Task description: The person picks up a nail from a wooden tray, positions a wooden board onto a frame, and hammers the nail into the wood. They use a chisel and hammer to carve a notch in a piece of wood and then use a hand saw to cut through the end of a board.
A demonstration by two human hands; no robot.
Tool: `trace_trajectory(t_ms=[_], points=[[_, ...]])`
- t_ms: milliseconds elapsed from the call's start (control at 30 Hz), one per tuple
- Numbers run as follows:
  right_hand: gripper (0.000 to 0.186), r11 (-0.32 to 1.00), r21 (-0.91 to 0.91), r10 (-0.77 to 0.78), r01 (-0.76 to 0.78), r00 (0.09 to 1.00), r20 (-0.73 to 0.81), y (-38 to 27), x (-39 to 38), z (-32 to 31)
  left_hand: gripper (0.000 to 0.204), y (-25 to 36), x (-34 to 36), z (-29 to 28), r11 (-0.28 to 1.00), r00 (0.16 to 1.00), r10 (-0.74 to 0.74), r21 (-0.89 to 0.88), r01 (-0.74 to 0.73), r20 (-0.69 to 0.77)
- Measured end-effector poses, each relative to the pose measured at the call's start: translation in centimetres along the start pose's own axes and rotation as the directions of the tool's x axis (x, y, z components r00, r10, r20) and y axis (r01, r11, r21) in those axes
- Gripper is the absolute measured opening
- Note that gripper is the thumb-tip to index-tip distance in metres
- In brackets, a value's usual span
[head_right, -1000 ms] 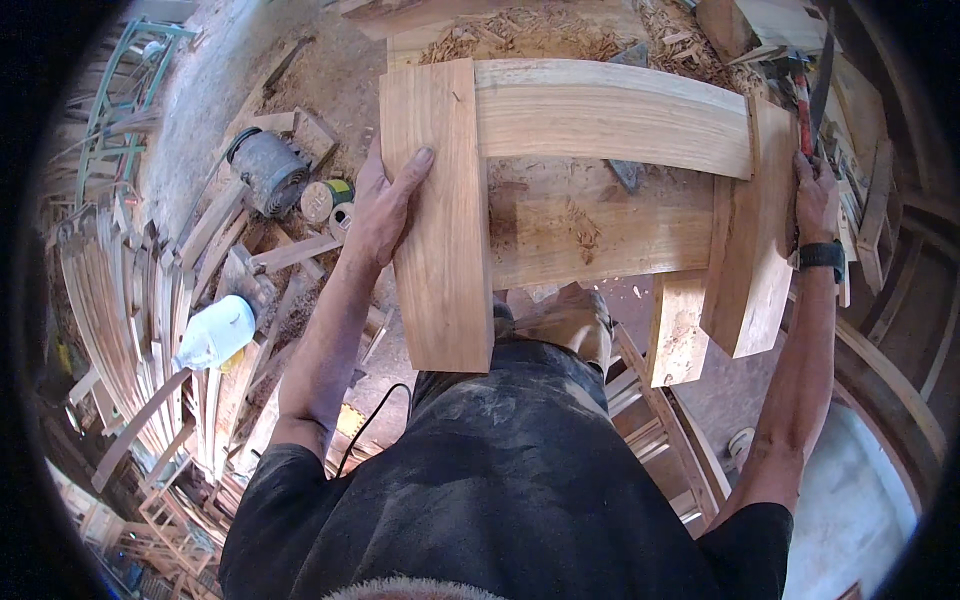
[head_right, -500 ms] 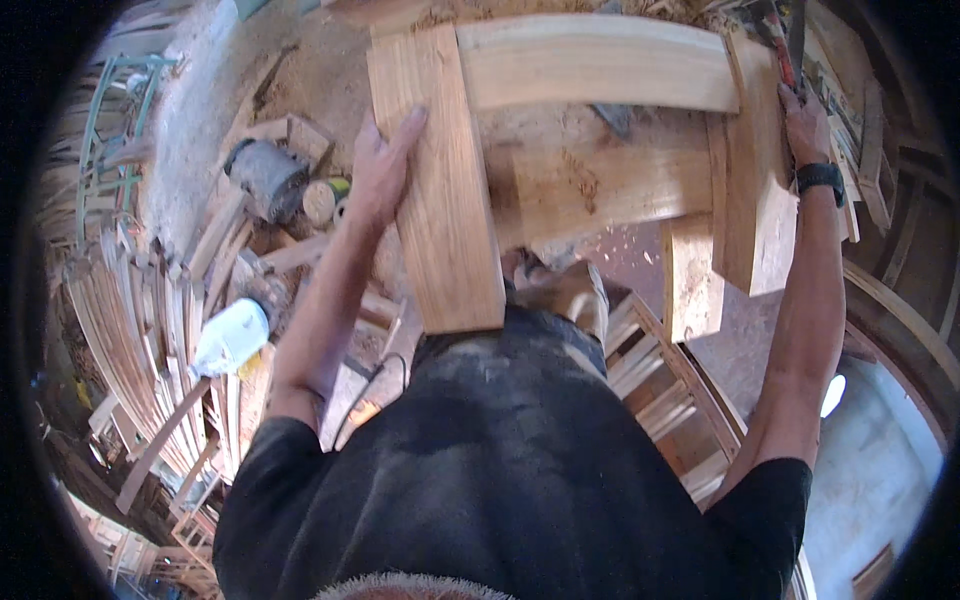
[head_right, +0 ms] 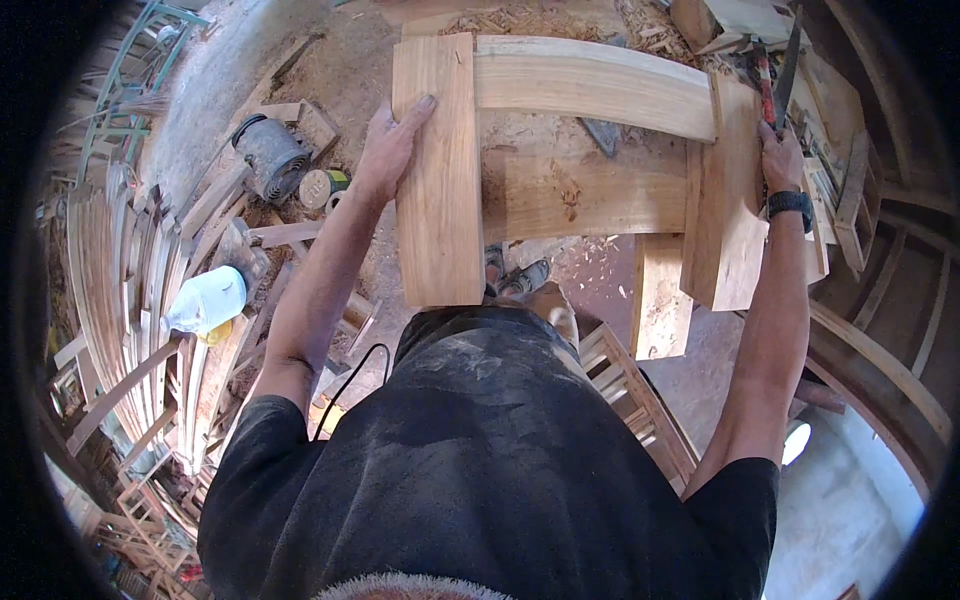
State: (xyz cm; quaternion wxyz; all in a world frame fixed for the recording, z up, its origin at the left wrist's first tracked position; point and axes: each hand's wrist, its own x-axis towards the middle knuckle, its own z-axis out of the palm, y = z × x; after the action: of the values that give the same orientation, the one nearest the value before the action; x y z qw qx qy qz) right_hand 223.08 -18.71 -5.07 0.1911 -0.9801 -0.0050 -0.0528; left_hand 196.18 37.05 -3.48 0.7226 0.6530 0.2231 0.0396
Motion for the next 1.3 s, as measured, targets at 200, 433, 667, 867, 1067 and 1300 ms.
trace_trajectory(t_ms=[200, 433, 667, 867, 1067, 1300], points=[[0.060, 1.000, -0.002, 0.004, -0.004, 1.000, 0.031, -2.7, -0.6, -0.6, 0.061, -0.1, -0.1, -0.2, 1.000, 0.999, -0.002, -0.009, 0.001, -0.043], [0.061, 0.998, -0.056, 0.023, -0.022, 0.999, 0.022, -1.2, -0.3, -0.5, 0.056, 0.3, 0.1, 0.5, 0.999, 1.000, -0.011, -0.035, 0.011, -0.006], [0.059, 0.999, -0.042, -0.026, 0.024, 0.998, -0.057, -2.2, -0.7, -0.3, 0.050, -0.3, 0.2, -0.2, 1.000, 1.000, -0.011, 0.028, 0.011, -0.008], [0.059, 0.998, -0.057, -0.036, 0.037, 0.999, 0.015, -2.6, -1.1, -0.8, 0.053, -1.0, 0.5, -0.5, 0.994, 0.998, 0.020, 0.111, -0.013, -0.065], [0.058, 0.999, -0.032, -0.029, 0.030, 0.999, 0.021, -2.4, -1.1, -0.7, 0.057, -0.4, 0.3, -0.1, 0.999, 0.998, 0.016, 0.048, -0.013, -0.054], [0.062, 1.000, -0.007, -0.009, 0.010, 0.997, 0.074, -1.6, -0.5, -0.3, 0.055, 0.2, 0.2, -0.3, 0.999, 1.000, -0.004, 0.048, 0.004, 0.000]])
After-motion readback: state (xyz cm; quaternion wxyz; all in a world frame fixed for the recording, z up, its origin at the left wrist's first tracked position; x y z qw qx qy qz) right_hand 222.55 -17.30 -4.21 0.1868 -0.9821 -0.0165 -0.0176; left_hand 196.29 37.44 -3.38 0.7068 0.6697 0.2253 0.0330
